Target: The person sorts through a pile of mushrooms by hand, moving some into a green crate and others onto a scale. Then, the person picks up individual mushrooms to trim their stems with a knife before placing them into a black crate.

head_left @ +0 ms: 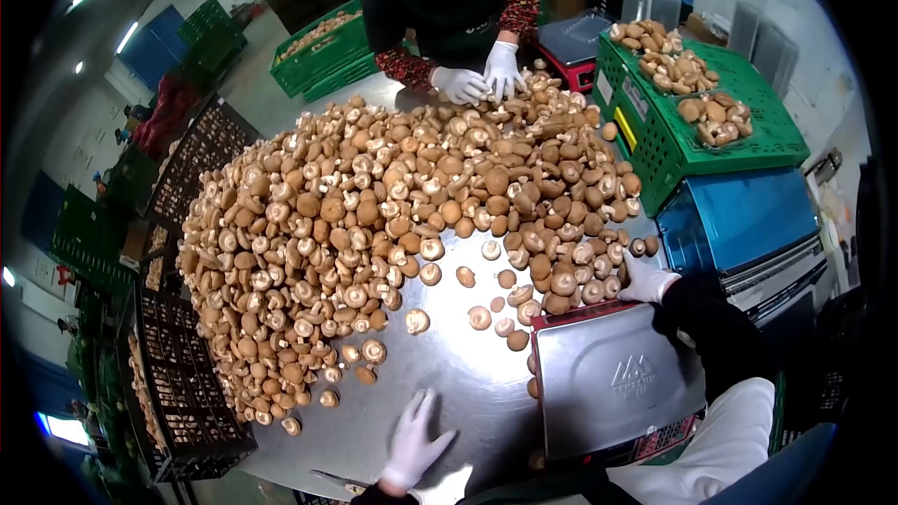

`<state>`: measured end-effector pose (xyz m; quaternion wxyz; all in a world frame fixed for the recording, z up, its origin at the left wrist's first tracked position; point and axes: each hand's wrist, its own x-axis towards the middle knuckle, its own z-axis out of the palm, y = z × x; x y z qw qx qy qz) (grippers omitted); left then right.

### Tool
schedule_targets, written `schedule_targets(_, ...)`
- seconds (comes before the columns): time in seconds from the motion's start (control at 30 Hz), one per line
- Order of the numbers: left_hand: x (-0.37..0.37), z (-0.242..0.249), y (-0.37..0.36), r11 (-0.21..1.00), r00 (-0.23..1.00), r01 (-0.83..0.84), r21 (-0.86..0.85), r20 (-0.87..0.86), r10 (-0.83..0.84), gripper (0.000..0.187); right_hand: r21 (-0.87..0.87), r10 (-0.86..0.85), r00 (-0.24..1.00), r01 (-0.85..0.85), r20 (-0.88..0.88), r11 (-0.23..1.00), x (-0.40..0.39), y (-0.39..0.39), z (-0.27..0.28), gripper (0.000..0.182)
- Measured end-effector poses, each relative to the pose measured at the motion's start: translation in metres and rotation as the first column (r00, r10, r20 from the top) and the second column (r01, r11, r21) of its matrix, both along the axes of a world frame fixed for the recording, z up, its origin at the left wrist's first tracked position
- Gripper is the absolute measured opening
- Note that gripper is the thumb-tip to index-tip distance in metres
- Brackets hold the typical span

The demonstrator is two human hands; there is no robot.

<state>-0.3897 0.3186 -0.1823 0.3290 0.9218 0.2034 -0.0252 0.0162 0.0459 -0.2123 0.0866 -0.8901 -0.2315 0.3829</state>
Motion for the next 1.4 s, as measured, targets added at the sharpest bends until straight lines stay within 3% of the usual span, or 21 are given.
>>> schedule_targets(0.07,0.048,-0.041,-0.009,0.993,0.992,0.089,0.074,0.082,-0.095,0.087,0.075,0.003,0.978,-0.019,0.21,0.997,-0.002,0.006,-0.022,0.113)
schedule_targets(0.1,0.07,-0.061,-0.013,0.965,0.982,0.179,0.19,0.029,-0.187,0.093,-0.017,0.013,0.978,-0.01,0.209,1.0,-0.001,0.013,-0.026,0.12)
schedule_targets(0.13,0.091,-0.075,-0.021,0.956,0.979,0.198,0.218,0.01,-0.205,0.096,0.021,0.012,0.965,-0.018,0.262,1.0,0.006,0.011,-0.057,0.129)
schedule_targets(0.27,0.168,-0.096,-0.025,0.994,0.963,0.047,0.098,0.259,-0.071,0.095,0.073,-0.045,0.971,0.028,0.233,0.997,0.002,0.027,-0.047,0.148)
schedule_targets(0.3,0.184,-0.103,-0.016,0.99,0.977,0.109,0.094,0.171,-0.124,0.103,0.101,-0.066,0.971,0.043,0.231,0.994,0.002,0.028,-0.052,0.15)
schedule_targets(0.37,0.21,-0.096,-0.013,0.949,0.949,0.199,0.243,0.195,-0.249,0.109,0.142,-0.085,0.974,0.056,0.21,0.988,0.001,0.033,-0.054,0.155)
schedule_targets(0.4,0.222,-0.1,-0.009,0.936,0.94,0.241,0.258,0.176,-0.291,0.109,0.071,-0.077,0.973,0.063,0.216,0.995,0.002,0.035,-0.054,0.153)
schedule_targets(0.43,0.231,-0.095,-0.006,0.962,0.939,0.196,0.191,0.246,-0.24,0.1,0.123,-0.114,0.976,0.091,0.187,0.988,0.004,0.035,-0.051,0.152)
schedule_targets(0.47,0.253,-0.103,0.002,0.975,0.882,0.115,0.192,0.431,-0.19,0.091,0.174,-0.15,0.977,0.123,0.151,0.977,0.003,0.035,-0.051,0.15)
schedule_targets(0.53,0.283,-0.101,0.002,0.977,0.921,0.162,0.14,0.335,-0.201,0.088,0.276,-0.232,0.967,0.195,0.107,0.941,0.002,0.041,-0.044,0.146)
schedule_targets(0.6,0.305,-0.108,0.002,0.957,0.902,0.16,0.243,0.358,-0.242,0.087,0.393,-0.325,0.945,0.286,0.035,0.874,0.004,0.045,-0.041,0.145)
schedule_targets(0.73,0.33,-0.12,0.01,0.947,0.89,0.171,0.273,0.369,-0.267,0.094,0.442,-0.387,0.922,0.336,0.028,0.832,0.016,0.056,-0.054,0.145)
schedule_targets(0.93,0.38,-0.111,0.017,0.991,0.9,0.013,0.13,0.431,-0.068,0.1,0.543,-0.458,0.889,0.374,0.023,0.752,0.056,0.087,-0.057,0.147)
schedule_targets(1.0,0.394,-0.099,0.016,0.955,0.96,-0.027,0.296,0.273,-0.057,0.108,0.536,-0.469,0.877,0.349,0.101,0.768,0.07,0.093,-0.057,0.147)
schedule_targets(1.07,0.395,-0.087,0.016,0.95,0.982,0.012,0.312,0.178,-0.07,0.112,0.627,-0.481,0.874,0.339,0.065,0.701,0.083,0.093,-0.049,0.147)
schedule_targets(1.1,0.389,-0.078,0.016,0.954,0.985,0.043,0.298,0.149,-0.091,0.104,0.626,-0.454,0.867,0.241,0.205,0.741,0.092,0.093,-0.053,0.145)
schedule_targets(1.13,0.379,-0.071,0.018,0.966,0.974,0.097,0.241,0.175,-0.141,0.104,0.632,-0.45,0.868,0.229,0.212,0.74,0.097,0.092,-0.054,0.145)
schedule_targets(1.23,0.334,-0.069,0.018,0.957,0.912,0.23,0.177,0.303,-0.276,0.098,0.429,-0.308,0.939,0.217,0.153,0.877,0.103,0.089,-0.037,0.137)
schedule_targets(1.3,0.288,-0.065,0.022,0.948,0.859,0.315,0.042,0.412,-0.303,0.092,0.307,-0.231,0.937,0.146,0.262,0.94,0.097,0.087,-0.022,0.127)
schedule_targets(1.37,0.232,-0.062,0.028,0.965,0.88,0.258,-0.053,0.426,-0.212,0.081,0.29,-0.214,0.921,0.118,0.326,0.95,0.088,0.083,-0.004,0.122)
schedule_targets(1.4,0.205,-0.057,0.029,0.986,0.886,0.168,-0.009,0.441,-0.147,0.073,0.236,-0.124,0.93,0.042,0.345,0.971,0.079,0.081,0.018,0.111)
